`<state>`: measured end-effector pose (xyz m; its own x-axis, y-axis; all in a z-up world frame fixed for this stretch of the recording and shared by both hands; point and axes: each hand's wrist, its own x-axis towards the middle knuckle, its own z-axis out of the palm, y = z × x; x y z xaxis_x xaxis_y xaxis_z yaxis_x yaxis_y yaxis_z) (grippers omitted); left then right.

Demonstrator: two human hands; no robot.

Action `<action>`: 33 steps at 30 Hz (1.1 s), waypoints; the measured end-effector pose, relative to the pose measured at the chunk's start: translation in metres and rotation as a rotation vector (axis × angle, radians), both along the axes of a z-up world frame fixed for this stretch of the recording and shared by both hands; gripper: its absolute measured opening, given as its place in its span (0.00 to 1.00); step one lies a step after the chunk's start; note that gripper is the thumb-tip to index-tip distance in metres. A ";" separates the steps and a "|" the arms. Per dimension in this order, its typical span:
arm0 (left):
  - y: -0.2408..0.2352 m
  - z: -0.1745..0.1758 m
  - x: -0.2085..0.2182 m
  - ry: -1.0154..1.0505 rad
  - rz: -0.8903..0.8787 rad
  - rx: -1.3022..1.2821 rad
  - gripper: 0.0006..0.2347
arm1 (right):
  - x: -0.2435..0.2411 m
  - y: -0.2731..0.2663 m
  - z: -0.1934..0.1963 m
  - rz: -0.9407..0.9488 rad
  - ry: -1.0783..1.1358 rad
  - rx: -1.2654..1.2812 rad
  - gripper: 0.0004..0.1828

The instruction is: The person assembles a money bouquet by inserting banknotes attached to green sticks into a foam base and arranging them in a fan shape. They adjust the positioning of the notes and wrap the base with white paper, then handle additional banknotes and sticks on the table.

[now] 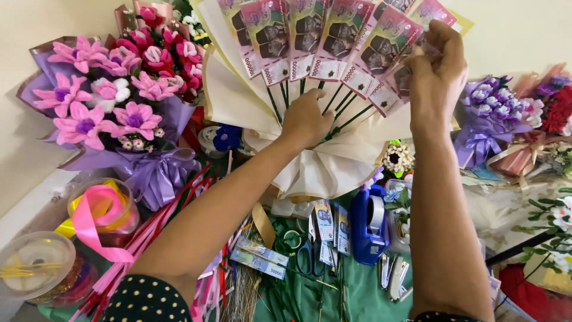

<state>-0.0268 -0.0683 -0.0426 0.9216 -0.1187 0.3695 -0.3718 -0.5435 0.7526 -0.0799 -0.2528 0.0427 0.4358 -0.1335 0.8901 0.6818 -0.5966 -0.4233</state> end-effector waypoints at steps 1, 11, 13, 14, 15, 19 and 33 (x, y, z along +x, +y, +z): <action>-0.003 -0.003 0.004 0.005 -0.017 0.000 0.26 | 0.003 -0.001 0.006 -0.043 0.065 -0.037 0.23; -0.008 -0.013 0.016 -0.066 -0.043 0.008 0.25 | 0.026 -0.008 0.025 -0.007 0.241 -0.064 0.21; -0.008 -0.016 0.018 -0.059 -0.048 -0.014 0.24 | 0.034 -0.012 0.027 0.064 0.264 -0.096 0.20; -0.008 -0.016 0.018 -0.058 -0.049 -0.015 0.24 | 0.037 -0.013 0.027 0.063 0.265 -0.097 0.20; -0.008 -0.016 0.018 -0.045 -0.046 -0.010 0.24 | 0.041 -0.014 0.027 0.089 0.272 -0.085 0.19; -0.008 -0.012 0.009 -0.009 -0.019 0.001 0.23 | 0.053 -0.021 0.026 0.120 0.270 -0.079 0.19; -0.040 -0.051 0.033 -0.143 -0.146 0.122 0.21 | 0.017 -0.028 0.030 -0.114 0.153 -0.242 0.20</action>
<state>0.0063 -0.1085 -0.0932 0.8307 -0.2987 0.4698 -0.5511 -0.5602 0.6184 -0.0632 -0.2805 0.0723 0.5619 0.0192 0.8270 0.5441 -0.7616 -0.3520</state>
